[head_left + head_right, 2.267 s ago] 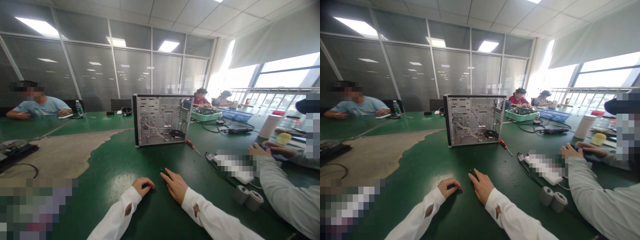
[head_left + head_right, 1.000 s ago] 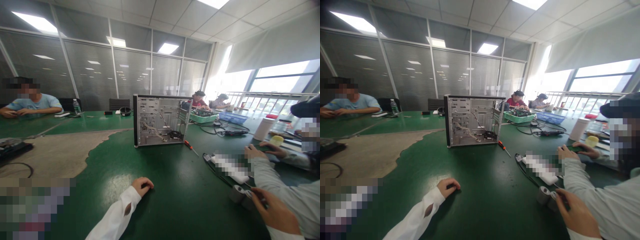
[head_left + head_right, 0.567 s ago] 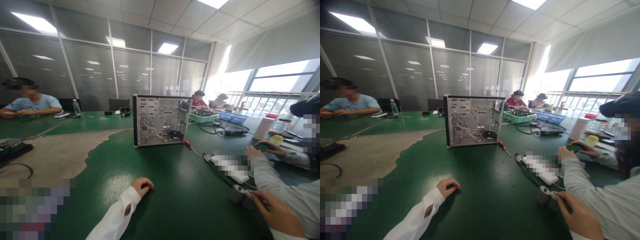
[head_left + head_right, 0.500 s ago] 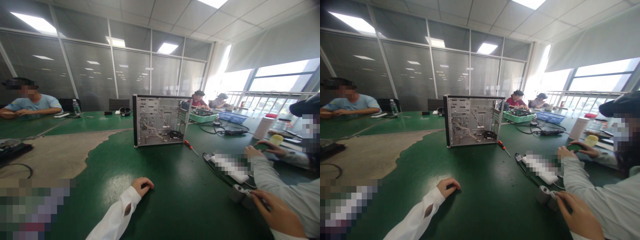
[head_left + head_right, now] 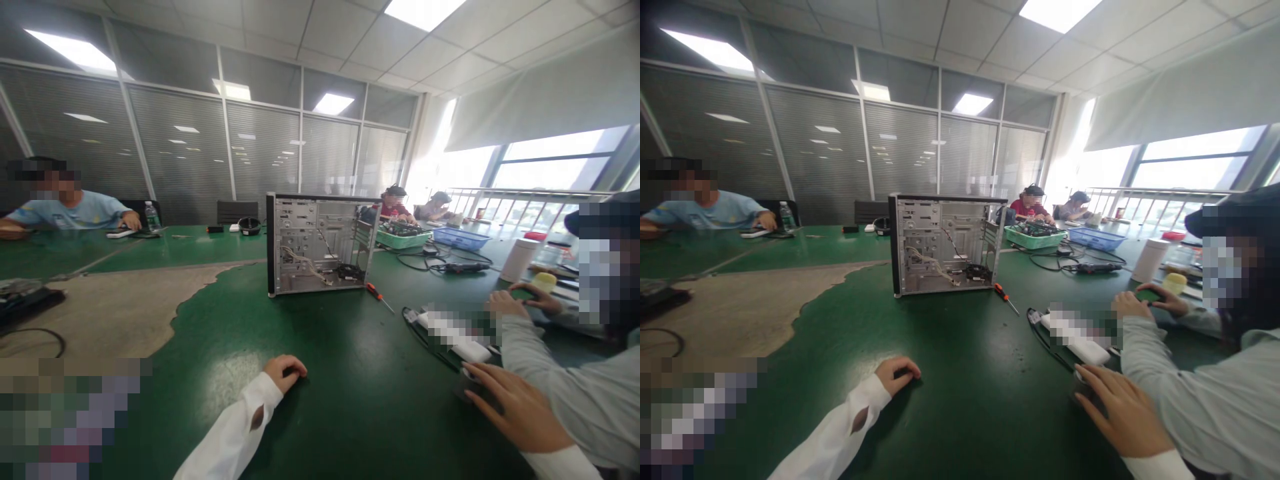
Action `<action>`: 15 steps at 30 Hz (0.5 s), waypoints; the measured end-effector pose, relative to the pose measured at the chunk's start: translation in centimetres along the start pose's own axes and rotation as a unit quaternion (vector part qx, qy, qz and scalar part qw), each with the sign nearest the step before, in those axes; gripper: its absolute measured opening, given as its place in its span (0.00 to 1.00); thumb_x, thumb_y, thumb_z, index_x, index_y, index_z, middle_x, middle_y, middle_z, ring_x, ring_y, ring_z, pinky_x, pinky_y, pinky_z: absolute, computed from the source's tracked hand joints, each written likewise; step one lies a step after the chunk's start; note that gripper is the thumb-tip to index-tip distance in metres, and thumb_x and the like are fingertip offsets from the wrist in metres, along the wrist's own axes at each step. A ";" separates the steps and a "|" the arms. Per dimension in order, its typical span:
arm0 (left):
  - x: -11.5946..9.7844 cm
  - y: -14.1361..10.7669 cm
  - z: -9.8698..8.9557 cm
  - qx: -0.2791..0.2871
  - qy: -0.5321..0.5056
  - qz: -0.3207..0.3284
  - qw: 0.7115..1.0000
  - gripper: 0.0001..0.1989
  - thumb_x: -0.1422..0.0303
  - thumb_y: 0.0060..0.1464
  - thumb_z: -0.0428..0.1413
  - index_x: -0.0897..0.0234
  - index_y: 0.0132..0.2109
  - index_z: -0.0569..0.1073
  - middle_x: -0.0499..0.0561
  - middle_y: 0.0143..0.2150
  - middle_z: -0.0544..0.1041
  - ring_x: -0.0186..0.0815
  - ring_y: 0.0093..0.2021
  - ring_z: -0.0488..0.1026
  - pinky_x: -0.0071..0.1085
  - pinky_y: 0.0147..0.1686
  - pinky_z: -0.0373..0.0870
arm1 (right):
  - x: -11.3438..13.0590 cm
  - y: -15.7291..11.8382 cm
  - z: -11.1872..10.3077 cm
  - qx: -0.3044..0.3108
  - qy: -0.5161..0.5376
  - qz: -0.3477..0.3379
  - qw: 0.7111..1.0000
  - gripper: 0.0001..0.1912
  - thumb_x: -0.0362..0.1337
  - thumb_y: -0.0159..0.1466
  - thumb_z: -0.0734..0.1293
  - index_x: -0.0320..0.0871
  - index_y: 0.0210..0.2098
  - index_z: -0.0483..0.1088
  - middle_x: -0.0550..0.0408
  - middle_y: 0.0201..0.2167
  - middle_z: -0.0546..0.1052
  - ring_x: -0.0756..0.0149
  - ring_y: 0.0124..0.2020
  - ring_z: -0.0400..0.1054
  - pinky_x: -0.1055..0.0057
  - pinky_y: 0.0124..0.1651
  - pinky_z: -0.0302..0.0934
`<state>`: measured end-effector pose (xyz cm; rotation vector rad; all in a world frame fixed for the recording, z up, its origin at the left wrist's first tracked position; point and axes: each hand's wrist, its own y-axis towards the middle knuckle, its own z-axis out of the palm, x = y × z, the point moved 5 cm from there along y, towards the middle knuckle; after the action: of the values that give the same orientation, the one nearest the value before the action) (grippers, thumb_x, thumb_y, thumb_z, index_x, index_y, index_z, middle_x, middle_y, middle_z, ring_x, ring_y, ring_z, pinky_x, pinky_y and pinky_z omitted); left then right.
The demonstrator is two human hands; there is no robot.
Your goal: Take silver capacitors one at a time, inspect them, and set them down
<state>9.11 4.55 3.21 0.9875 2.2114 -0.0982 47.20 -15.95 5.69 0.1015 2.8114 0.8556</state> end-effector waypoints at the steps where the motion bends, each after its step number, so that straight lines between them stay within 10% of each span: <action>1: -0.1 0.0 0.0 0.000 -0.001 0.001 1.000 0.09 0.75 0.41 0.48 0.64 0.29 0.73 0.47 0.30 0.76 0.32 0.34 0.70 0.27 0.37 0.63 | 0.0 0.2 0.3 0.017 0.002 -0.011 1.000 0.23 0.48 0.50 0.60 0.47 0.44 0.63 0.53 0.41 0.69 0.59 0.41 0.64 0.60 0.45 0.55; 9: -0.2 -0.1 -0.1 -0.002 -0.003 -0.006 1.000 0.09 0.76 0.41 0.48 0.64 0.29 0.73 0.47 0.29 0.76 0.32 0.35 0.70 0.26 0.37 0.63 | -0.7 2.1 2.2 0.140 0.048 -0.029 0.989 0.19 0.34 0.48 0.59 0.49 0.41 0.65 0.54 0.39 0.71 0.59 0.41 0.64 0.53 0.50 0.47; 15: -0.4 -0.2 -0.2 0.000 -0.008 -0.008 1.000 0.09 0.76 0.41 0.48 0.63 0.29 0.72 0.46 0.29 0.75 0.31 0.35 0.69 0.26 0.37 0.63 | 3.9 5.1 1.3 0.124 0.117 -0.051 0.984 0.18 0.33 0.48 0.59 0.48 0.40 0.64 0.55 0.38 0.71 0.61 0.40 0.64 0.57 0.51 0.47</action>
<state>9.05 4.27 3.62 0.9657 2.2050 -0.1117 43.64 -10.56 6.82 -0.1152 3.1001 0.5222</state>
